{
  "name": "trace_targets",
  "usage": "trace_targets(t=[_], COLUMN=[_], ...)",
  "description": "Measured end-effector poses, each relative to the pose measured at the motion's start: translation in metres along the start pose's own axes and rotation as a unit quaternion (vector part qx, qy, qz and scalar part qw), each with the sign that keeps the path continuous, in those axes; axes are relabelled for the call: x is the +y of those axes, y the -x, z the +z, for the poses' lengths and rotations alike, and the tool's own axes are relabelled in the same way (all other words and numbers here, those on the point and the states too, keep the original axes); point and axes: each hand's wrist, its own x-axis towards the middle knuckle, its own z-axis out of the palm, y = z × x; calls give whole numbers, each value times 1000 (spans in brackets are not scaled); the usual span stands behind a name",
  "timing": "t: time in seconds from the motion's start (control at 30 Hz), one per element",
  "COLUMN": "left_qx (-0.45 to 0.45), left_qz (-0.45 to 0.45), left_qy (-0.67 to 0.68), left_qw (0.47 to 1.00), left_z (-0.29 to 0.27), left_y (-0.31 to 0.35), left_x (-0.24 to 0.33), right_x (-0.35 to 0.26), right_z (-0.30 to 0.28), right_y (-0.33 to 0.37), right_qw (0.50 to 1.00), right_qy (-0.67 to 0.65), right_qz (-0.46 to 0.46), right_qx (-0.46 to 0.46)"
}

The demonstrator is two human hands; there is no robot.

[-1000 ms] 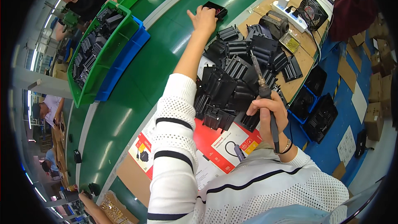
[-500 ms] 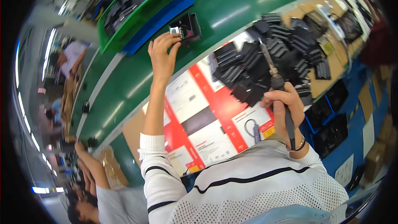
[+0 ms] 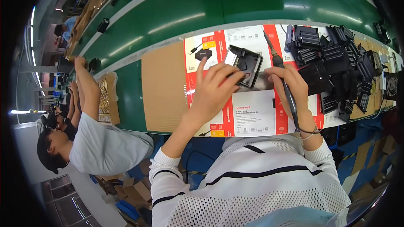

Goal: Assemble electronic components by inserting internal parts into plastic housings and using an electric screwdriver to secure them.

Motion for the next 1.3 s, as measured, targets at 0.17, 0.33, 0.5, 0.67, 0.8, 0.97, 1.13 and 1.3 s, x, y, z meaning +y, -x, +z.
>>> trace_targets(t=[0.17,0.33,0.5,0.67,0.8,0.97,1.13,1.3], left_qx=[-45,-90,-142,-237,-286,-327,-320,-263], left_qz=[-20,-62,-65,-52,-43,-41,-43,-60], left_qy=[112,189,99,37,38,64,149,220], left_qw=[992,976,983,969,957,942,935,937], left_z=[1,7,12,8,4,-3,-13,-12], left_y=[-2,-17,-41,-57,-59,-55,-49,-41], left_x=[-1,-6,-2,1,-1,-9,-19,-16], right_x=[5,13,16,14,11,11,12,14], right_z=[11,17,20,21,20,20,20,23], right_y=[-10,-23,-26,-23,-20,-17,-14,-13], right_qw=[999,998,998,997,995,992,992,993], right_qy=[36,42,22,23,46,73,68,66], right_qz=[-7,-29,-42,-18,-11,-24,-23,-20], right_qx=[-13,-25,-46,-71,-88,-97,-106,-98])
